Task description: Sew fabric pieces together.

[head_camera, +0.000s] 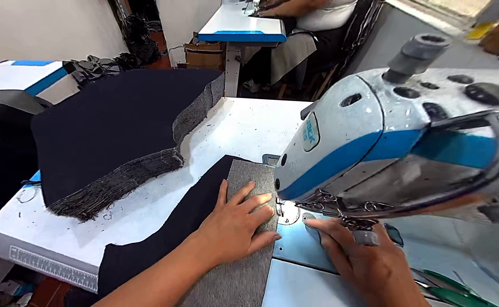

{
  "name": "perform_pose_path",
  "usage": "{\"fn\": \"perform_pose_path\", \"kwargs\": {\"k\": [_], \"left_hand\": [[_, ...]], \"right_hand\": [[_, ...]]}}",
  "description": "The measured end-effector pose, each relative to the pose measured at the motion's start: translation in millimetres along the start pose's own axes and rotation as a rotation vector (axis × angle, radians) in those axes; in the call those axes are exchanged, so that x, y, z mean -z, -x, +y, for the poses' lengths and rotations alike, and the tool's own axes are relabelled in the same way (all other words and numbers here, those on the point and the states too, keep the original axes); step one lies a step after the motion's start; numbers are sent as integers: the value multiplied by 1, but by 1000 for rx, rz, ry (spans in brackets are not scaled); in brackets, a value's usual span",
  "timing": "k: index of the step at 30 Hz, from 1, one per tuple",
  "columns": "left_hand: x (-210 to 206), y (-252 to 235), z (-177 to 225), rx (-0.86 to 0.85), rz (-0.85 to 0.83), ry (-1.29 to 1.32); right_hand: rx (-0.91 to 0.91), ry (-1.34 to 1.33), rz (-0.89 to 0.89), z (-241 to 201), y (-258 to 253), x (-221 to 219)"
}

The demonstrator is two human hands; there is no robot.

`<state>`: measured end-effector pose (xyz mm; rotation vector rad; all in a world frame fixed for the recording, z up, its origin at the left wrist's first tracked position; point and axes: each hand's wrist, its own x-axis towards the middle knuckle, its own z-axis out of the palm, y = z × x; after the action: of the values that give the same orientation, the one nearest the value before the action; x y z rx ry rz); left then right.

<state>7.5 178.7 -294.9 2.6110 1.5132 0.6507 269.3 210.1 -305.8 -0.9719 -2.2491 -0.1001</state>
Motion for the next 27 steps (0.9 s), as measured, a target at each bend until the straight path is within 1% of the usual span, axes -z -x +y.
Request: {"fn": "perform_pose_path", "kwargs": {"k": [4, 6, 7, 9, 10, 11, 12, 13, 14, 15, 16, 17, 18, 19, 21, 22, 23, 24, 25, 26, 27], "left_hand": [[4, 2, 5, 44, -57, 20], [7, 26, 32, 109, -118, 47], [8, 46, 52, 118, -109, 61], [8, 95, 88, 93, -1, 104], [12, 116, 99, 104, 43, 178], [19, 130, 102, 135, 104, 243], [26, 136, 96, 191, 193, 245], [36, 135, 82, 276, 251, 167], [45, 131, 61, 378, 228, 63], [52, 124, 42, 479, 134, 24], [58, 115, 28, 560, 32, 53], [63, 105, 22, 606, -52, 116], [71, 95, 25, 611, -92, 189], [80, 87, 34, 590, -85, 275], [98, 77, 63, 510, 43, 509], [107, 73, 80, 441, 124, 598], [117, 70, 96, 365, 193, 658], [128, 67, 107, 297, 261, 696], [142, 64, 113, 248, 336, 699], [161, 62, 114, 220, 421, 647], [183, 62, 110, 223, 503, 562]], "right_hand": [[6, -64, -7, -3, -6, -8], [41, -135, -78, -23, 0, -3], [80, -190, -117, -40, 7, 3], [119, -322, -218, -78, 27, 17], [121, -379, -251, -94, 39, 24], [129, -392, -253, -106, 50, 28], [148, -358, -236, -114, 60, 28], [163, -318, -206, -119, 66, 26], [167, -292, -167, -121, 70, 22], [159, -275, -128, -123, 71, 17], [140, -267, -97, -125, 70, 14], [98, -266, -77, -127, 65, 13], [27, -299, -85, -132, 59, 17], [-73, -381, -122, -140, 50, 25], [-297, -691, -220, -158, 28, 45], [-365, -837, -182, -168, 16, 52], [-386, -944, -93, -177, 5, 57], [-374, -1014, 36, -185, -7, 61], [-354, -1051, 163, -190, -20, 66], [-346, -1096, 253, -189, -32, 74], [-362, -1163, 305, -184, -42, 85]]}}
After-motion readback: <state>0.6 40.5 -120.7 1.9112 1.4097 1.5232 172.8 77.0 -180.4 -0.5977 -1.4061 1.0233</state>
